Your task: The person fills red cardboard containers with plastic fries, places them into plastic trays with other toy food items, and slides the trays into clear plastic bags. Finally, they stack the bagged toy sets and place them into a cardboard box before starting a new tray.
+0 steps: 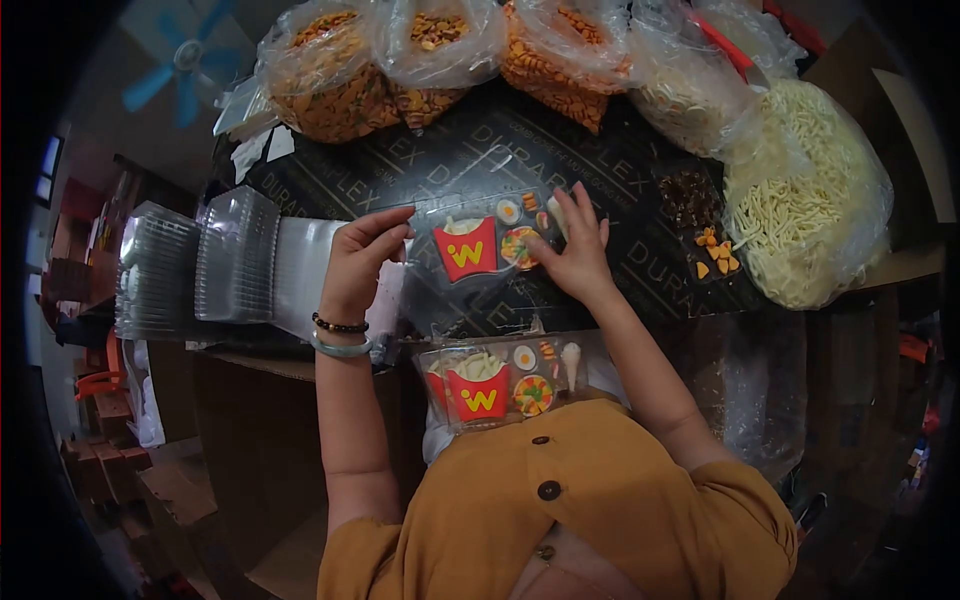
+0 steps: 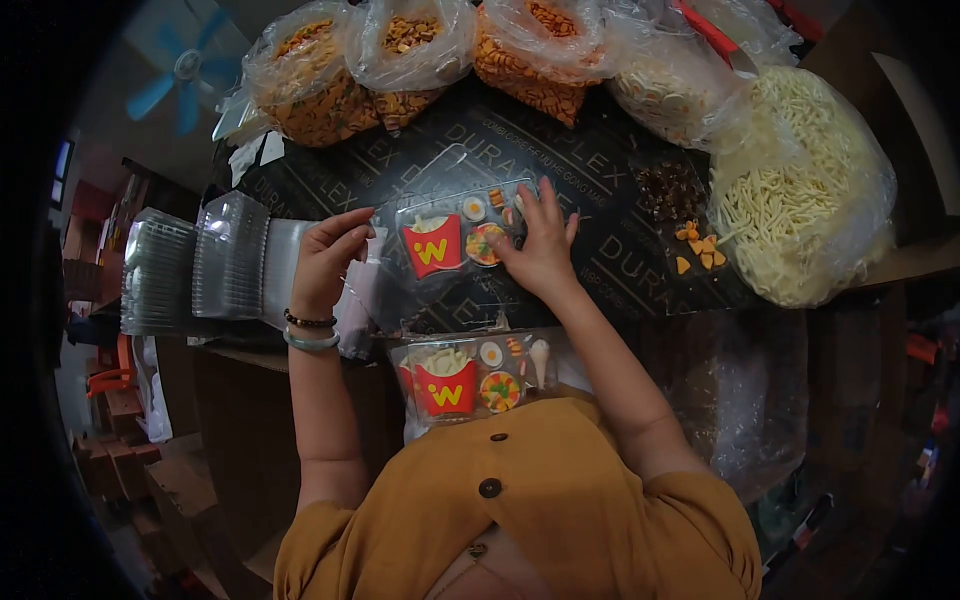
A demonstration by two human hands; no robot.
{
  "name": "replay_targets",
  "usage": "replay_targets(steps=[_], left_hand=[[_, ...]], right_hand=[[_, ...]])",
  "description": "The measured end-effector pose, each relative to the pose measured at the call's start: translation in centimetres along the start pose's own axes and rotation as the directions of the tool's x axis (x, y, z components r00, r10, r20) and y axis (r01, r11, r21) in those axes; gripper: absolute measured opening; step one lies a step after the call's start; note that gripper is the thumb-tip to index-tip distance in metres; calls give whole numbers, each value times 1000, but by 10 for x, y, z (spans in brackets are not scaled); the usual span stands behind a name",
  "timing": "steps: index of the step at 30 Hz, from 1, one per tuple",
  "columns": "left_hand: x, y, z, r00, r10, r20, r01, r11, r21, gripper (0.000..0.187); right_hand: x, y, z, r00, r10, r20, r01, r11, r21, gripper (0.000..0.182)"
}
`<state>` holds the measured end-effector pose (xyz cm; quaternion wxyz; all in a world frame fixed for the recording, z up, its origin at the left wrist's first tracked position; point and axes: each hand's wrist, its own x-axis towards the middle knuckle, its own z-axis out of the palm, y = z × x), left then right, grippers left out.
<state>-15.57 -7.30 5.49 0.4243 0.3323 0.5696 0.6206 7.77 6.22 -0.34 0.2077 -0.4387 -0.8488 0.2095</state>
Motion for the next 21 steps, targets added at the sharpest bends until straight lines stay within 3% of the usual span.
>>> replay_targets(steps=[1, 2, 4, 6, 7, 9, 10, 11, 12, 14, 16, 17, 19, 21], left_hand=[[5, 0, 2, 1000, 3, 3, -3, 1000, -2, 23], [11, -1, 4, 996, -5, 85, 1, 998, 55, 23], [26, -5, 11, 987, -13, 162, -5, 994, 108, 24], [46, -16, 23, 968, -84, 238, -9, 931, 364, 26], [57, -25, 25, 968, -81, 239, -11, 932, 361, 26], [74, -42, 29, 941, 119, 318, -306, 703, 642, 28], [73, -45, 33, 941, 121, 316, -306, 703, 642, 28], [71, -48, 37, 928, 293, 231, -360, 539, 761, 29], [67, -49, 39, 868, 465, 175, -363, 353, 862, 29], [47, -51, 40, 870, 481, 110, -324, 390, 862, 39], [25, -58, 41, 806, 590, -50, -187, 333, 924, 48], [17, -63, 40, 833, 548, -78, -160, 373, 914, 52], [6, -65, 41, 934, 291, -206, -29, 637, 770, 49], [7, -74, 36, 926, 326, -189, -39, 582, 812, 45]], right_hand=[[2, 15, 1, 993, 53, -109, -18, 955, 295, 67], [4, 30, 2, 972, 131, -197, 2, 827, 563, 57], [10, 59, -2, 907, 261, -332, 33, 739, 673, 43], [10, 64, -12, 895, 279, -347, 44, 721, 691, 42], [9, 54, -24, 936, 168, -308, 50, 805, 591, 46], [6, 31, -41, 983, -91, -162, 145, 919, 366, 60], [6, 19, -44, 972, -229, -52, 234, 939, 253, 70], [7, 10, -43, 939, -333, 87, 324, 941, 103, 94], [10, 2, -42, 938, -335, 85, 326, 939, 106, 94], [17, -10, -36, 797, -476, 371, 521, 854, -24, 105], [31, -9, -26, 762, -488, 426, 539, 842, 2, 111], [37, -9, -22, 741, -486, 463, 561, 827, -31, 112], [45, -13, -17, 707, -495, 505, 597, 801, -49, 113], [50, -14, -18, 693, -470, 547, 597, 799, -70, 116]])
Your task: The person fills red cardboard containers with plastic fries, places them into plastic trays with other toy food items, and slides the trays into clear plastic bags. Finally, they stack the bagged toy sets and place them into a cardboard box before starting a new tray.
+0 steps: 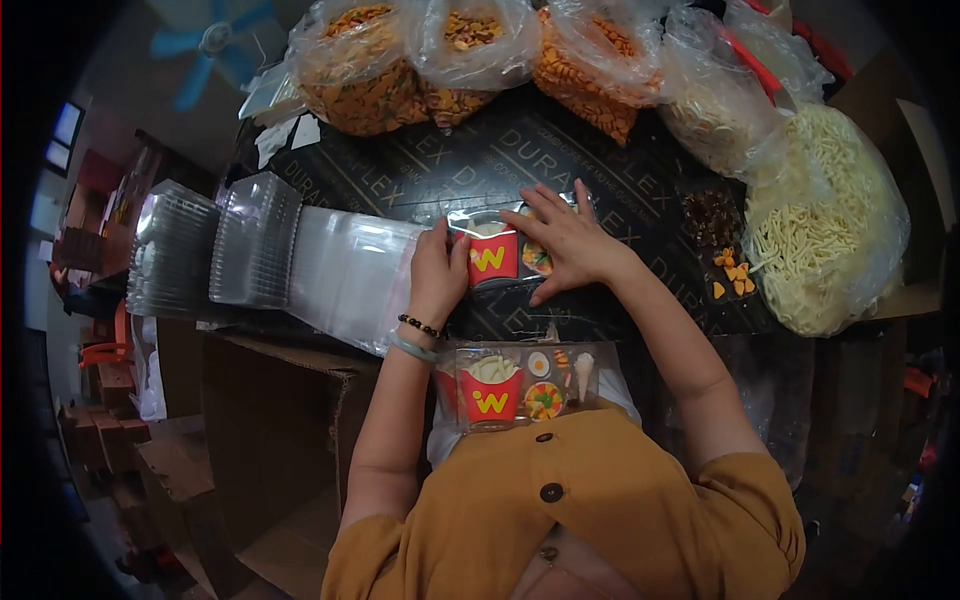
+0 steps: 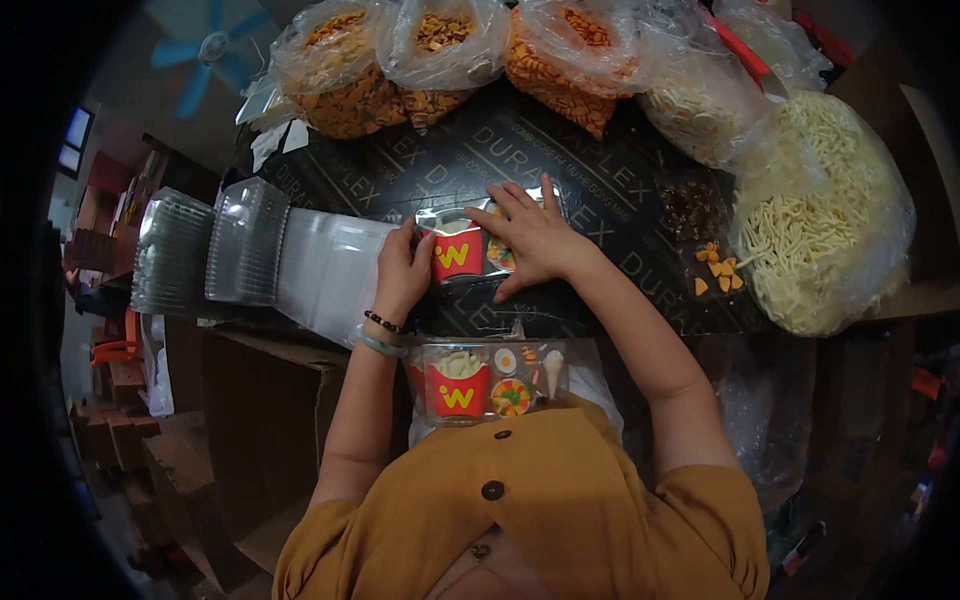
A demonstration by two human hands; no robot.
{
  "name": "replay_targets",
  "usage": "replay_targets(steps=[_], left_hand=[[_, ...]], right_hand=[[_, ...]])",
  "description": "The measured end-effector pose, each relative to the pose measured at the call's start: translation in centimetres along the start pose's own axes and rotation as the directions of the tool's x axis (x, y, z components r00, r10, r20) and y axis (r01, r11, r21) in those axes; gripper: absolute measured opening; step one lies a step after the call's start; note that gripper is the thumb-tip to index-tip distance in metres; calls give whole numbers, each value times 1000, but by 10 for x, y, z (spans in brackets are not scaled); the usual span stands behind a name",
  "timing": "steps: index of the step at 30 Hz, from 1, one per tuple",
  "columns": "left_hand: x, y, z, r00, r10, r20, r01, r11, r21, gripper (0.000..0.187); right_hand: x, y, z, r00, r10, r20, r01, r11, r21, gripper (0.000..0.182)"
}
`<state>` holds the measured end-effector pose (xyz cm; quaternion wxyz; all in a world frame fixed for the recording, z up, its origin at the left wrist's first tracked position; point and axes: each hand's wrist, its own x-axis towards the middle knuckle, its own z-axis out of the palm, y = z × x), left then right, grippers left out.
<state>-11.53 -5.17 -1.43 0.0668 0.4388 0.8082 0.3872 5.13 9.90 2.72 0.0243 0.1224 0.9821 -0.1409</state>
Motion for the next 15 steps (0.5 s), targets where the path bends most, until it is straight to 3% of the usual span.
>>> replay_targets(steps=[2, 4, 8, 10, 14, 15], left_hand=[[3, 4, 3, 995, -73, 62, 71, 997, 29, 39], [6, 2, 6, 1000, -7, 7, 6, 998, 66, 35], [6, 4, 1, 996, 26, 85, -40, 985, 169, 34], [6, 3, -1, 994, 112, 18, -113, 984, 135, 36], [-3, 3, 3, 1000, 2, 17, -3, 999, 43, 49], [-3, 5, 2, 997, -80, 14, 81, 994, -70, 52]], right_hand=[[0, 2, 8, 998, -41, -40, 39, 998, -39, 115], [-1, -2, 13, 991, -42, -128, 33, 997, -68, 109], [10, -17, 31, 981, 2, -196, -14, 998, -61, 102], [12, -17, 33, 963, -10, -268, -17, 995, -100, 101], [4, -1, 30, 916, -57, -397, 30, 997, -75, 90], [-3, 9, 26, 857, 97, -507, -40, 992, 122, 77]])
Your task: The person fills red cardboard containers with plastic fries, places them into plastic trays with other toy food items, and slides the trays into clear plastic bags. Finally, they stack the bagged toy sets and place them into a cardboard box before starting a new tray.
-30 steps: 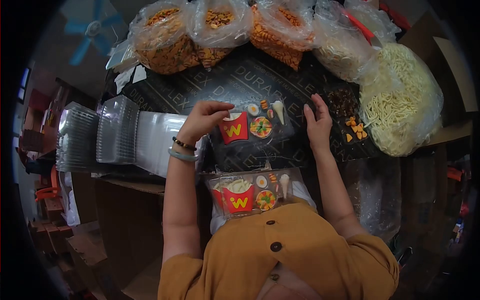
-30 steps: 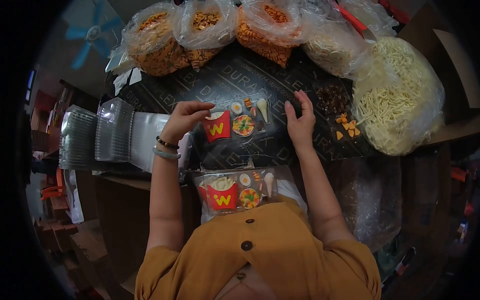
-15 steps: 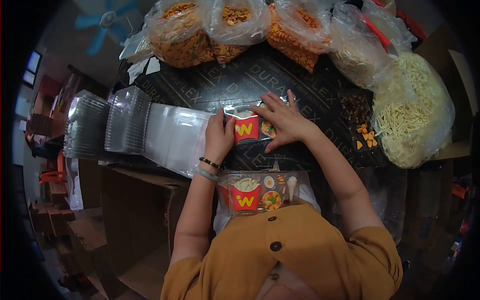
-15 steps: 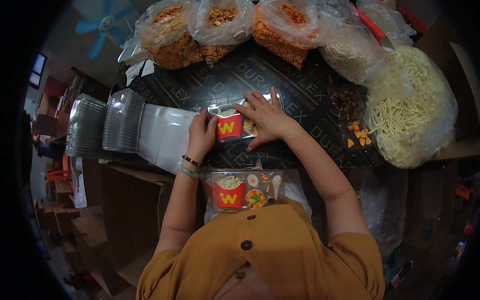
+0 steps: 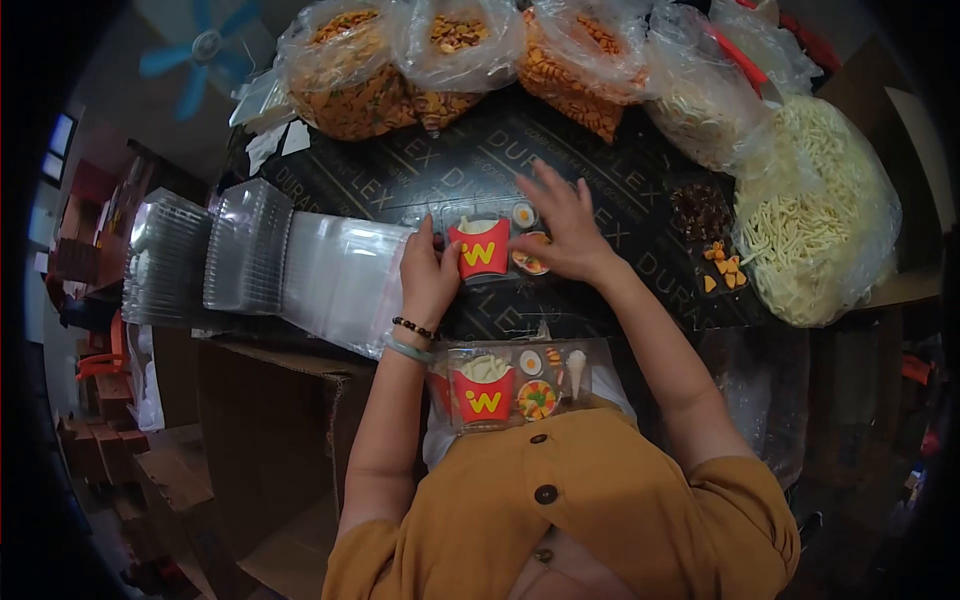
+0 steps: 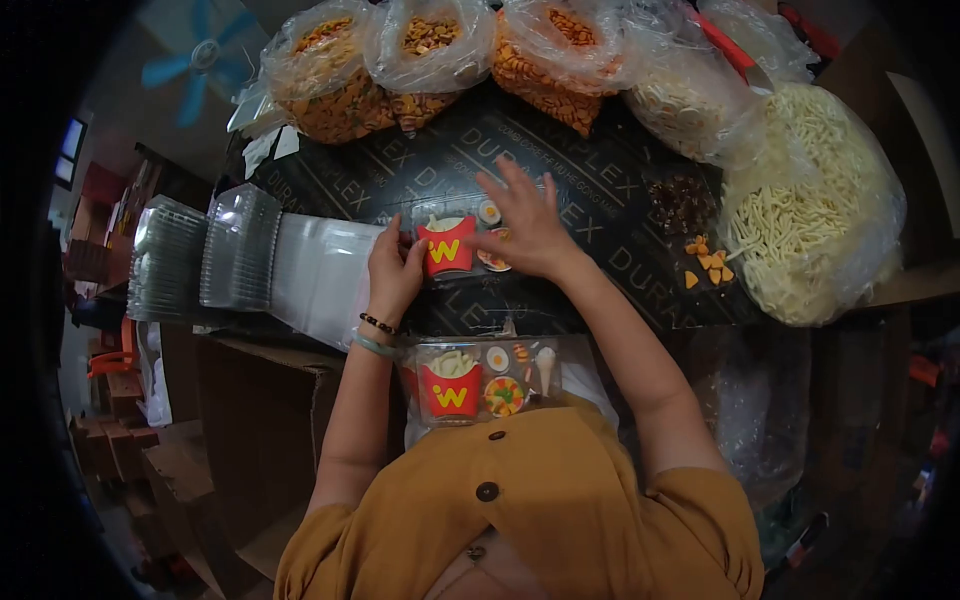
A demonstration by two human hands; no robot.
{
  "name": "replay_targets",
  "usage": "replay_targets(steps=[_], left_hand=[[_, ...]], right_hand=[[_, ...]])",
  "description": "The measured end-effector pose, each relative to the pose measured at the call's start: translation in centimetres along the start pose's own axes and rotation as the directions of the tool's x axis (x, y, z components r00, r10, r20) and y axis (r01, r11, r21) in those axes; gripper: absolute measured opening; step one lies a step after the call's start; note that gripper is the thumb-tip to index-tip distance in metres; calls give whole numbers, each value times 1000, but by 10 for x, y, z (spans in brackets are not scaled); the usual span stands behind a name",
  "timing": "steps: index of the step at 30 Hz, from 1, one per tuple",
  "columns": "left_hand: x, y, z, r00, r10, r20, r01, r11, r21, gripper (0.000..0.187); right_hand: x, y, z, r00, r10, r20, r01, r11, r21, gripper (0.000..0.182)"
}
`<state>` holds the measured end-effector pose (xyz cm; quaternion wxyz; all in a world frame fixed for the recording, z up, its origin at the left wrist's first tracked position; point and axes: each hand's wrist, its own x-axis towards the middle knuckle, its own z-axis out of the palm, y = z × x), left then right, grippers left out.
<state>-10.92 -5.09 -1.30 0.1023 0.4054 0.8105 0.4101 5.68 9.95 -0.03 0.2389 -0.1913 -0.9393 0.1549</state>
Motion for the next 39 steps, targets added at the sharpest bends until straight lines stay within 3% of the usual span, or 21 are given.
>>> replay_targets(steps=[2, 4, 5, 7, 9, 10, 11, 12, 15, 16, 18, 23, 27, 29, 31, 32, 33, 35, 36, 38, 39], left_hand=[[0, -2, 2, 996, -94, -7, 92, 985, -148, 52], [1, -7, 4, 983, -182, 2, 175, 940, -292, 52], [2, -12, 6, 977, -213, 28, 207, 893, -400, 50], [5, -10, 2, 971, -231, 60, 229, 834, -503, 48], [2, -7, -6, 943, -266, 201, 321, 560, -764, 39], [1, -8, -8, 942, -265, 207, 325, 561, -761, 39], [0, -9, -11, 930, -268, 252, 348, 421, -837, 36], [0, -11, -14, 918, -263, 296, 364, 270, -891, 32], [-1, -18, -15, 905, -243, 349, 392, 162, -905, 33], [-1, -18, -15, 904, -243, 351, 395, 163, -904, 33], [-1, -17, -15, 889, -272, 367, 418, 162, -894, 31], [1, -19, -14, 876, -272, 400, 449, 154, -880, 30], [1, -15, -15, 866, -295, 404, 463, 168, -870, 31], [0, -12, -16, 867, -311, 388, 463, 219, -859, 35], [-2, -7, -14, 868, -330, 372, 464, 268, -844, 38], [-2, -4, -11, 896, -346, 279, 414, 421, -807, 40], [-3, -2, -8, 920, -347, 184, 361, 564, -743, 42], [-4, -6, 3, 942, -322, 95, 298, 672, -678, 44], [-3, -9, 9, 960, -281, 7, 229, 769, -597, 46], [-3, -14, 17, 968, -250, -34, 192, 819, -541, 47], [-4, -15, 19, 973, -218, -74, 157, 863, -479, 49]], right_hand=[[-7, 13, -17, 920, 278, -277, -171, 919, 355, 39], [-22, 41, -9, 766, 532, -361, -245, 761, 600, 24], [-33, 52, -4, 764, 533, -365, -248, 764, 596, 24], [-42, 57, -6, 738, 666, -105, -402, 560, 724, 21], [-43, 54, -10, 733, 675, -80, -406, 529, 745, 19], [-42, 49, -10, 731, 681, -47, -411, 494, 766, 17], [-42, 49, -7, 728, 684, -49, -411, 492, 767, 17], [-39, 48, -5, 784, 614, -90, -350, 557, 753, 17], [-32, 38, -4, 848, 505, -160, -312, 720, 620, 20], [-29, 32, -3, 865, 468, -182, -332, 804, 493, 22], [-24, 25, -1, 843, 508, -176, -370, 787, 494, 29], [-18, 20, 3, 861, 433, -266, -417, 901, 116, 34], [-20, 19, 6, 869, 373, -325, -381, 924, 40, 34], [-24, 25, 3, 837, 426, -343, -305, 884, 353, 29], [-35, 42, 2, 734, 645, -212, -379, 649, 660, 19], [-41, 52, 1, 648, 744, -164, -417, 526, 741, 18], [-44, 56, -4, 650, 742, -162, -417, 527, 740, 18], [-49, 62, -9, 625, 717, -308, -343, 607, 717, 21], [-45, 51, -16, 745, 554, -372, -287, 769, 572, 32], [-34, 19, -36, 934, 315, -172, -245, 911, 333, 62], [-28, 7, -38, 932, 317, -174, -247, 909, 335, 62]])
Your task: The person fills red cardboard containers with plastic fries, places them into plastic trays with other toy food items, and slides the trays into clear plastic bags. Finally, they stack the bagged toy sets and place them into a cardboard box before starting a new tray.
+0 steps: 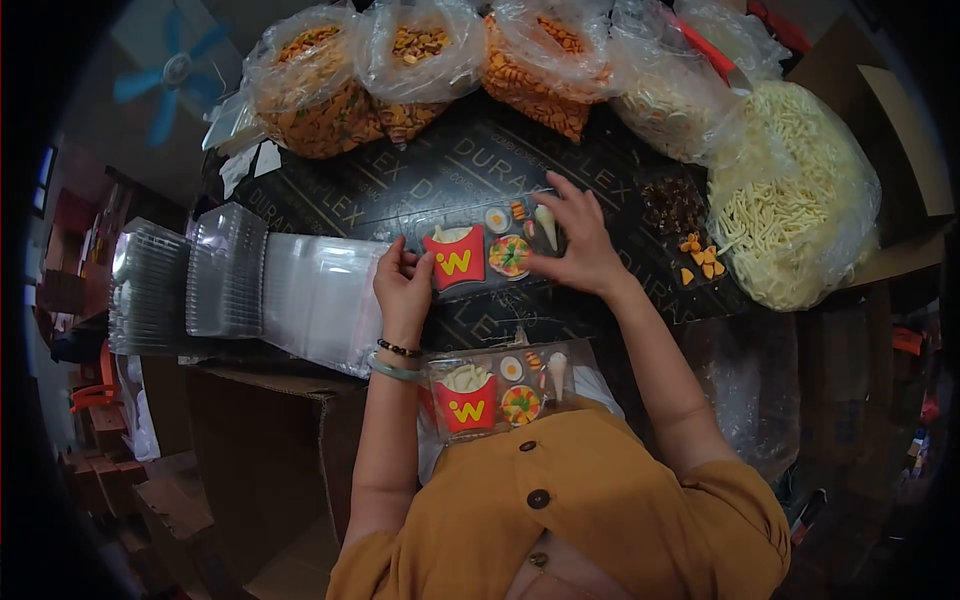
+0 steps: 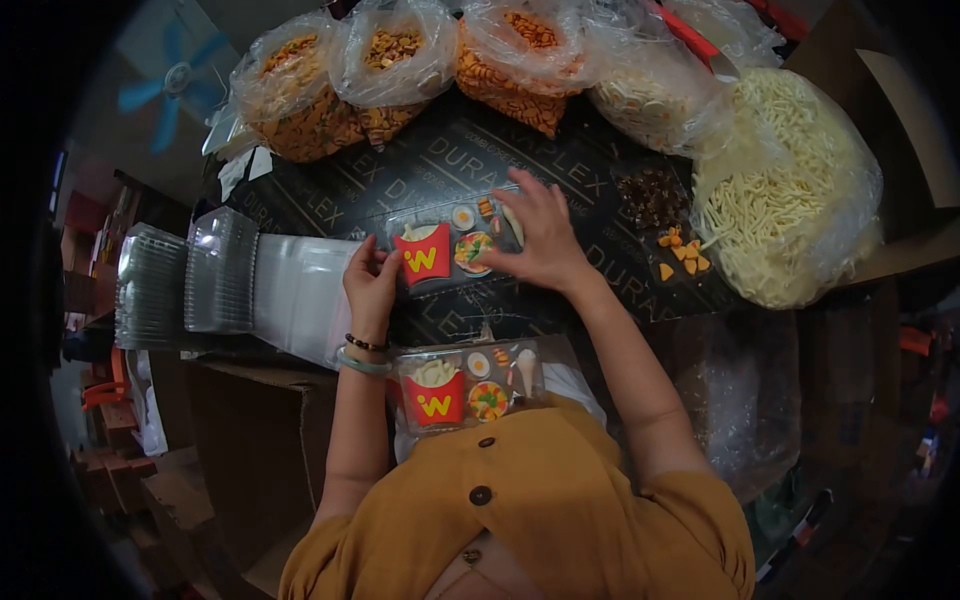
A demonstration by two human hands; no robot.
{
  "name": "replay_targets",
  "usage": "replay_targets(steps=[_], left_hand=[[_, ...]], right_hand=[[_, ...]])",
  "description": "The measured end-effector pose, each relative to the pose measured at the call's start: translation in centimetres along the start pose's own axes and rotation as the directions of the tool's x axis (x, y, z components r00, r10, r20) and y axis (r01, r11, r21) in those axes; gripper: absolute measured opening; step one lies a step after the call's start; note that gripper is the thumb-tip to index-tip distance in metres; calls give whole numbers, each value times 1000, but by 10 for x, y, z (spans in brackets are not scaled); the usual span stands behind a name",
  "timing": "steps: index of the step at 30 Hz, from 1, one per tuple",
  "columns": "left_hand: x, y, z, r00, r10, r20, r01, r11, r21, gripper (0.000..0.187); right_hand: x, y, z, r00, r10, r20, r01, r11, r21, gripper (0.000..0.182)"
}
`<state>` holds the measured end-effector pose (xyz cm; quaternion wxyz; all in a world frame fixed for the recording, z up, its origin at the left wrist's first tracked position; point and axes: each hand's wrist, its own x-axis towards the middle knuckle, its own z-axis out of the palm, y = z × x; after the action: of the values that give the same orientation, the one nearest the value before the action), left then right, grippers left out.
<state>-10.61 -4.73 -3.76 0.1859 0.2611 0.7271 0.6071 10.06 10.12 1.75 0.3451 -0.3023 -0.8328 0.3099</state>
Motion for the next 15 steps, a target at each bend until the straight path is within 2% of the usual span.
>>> replay_targets(steps=[1, 2, 3, 5, 9, 11, 14, 15], left_hand=[[1, -1, 1, 1000, 4, -1, -4, 1000, 3, 49], [2, -2, 2, 999, 38, 8, -39, 997, 70, 48], [1, -2, 1, 997, 70, 18, -72, 988, 138, 48], [1, -2, -1, 993, 110, 46, -117, 972, 206, 45], [0, 3, 0, 980, 169, 104, -196, 910, 365, 36], [1, 12, 1, 963, 206, 171, -263, 853, 452, 31], [4, 17, 1, 953, 210, 218, -296, 802, 519, 27], [4, 22, 0, 954, 172, 244, -274, 828, 488, 28]], right_hand=[[4, -11, 5, 973, -138, 183, 171, 969, -180, 78], [7, -17, 10, 896, -232, 379, 360, 878, -316, 94], [9, -18, 15, 895, -236, 378, 362, 879, -310, 94], [19, -14, 29, 799, -236, 554, 465, 826, -319, 106], [27, -4, 46, 763, -245, 598, 469, 846, -252, 104], [26, -3, 46, 781, -260, 568, 469, 844, -259, 103], [27, -6, 48, 782, -210, 587, 458, 832, -313, 103], [28, -9, 49, 770, -235, 593, 476, 831, -289, 103]])
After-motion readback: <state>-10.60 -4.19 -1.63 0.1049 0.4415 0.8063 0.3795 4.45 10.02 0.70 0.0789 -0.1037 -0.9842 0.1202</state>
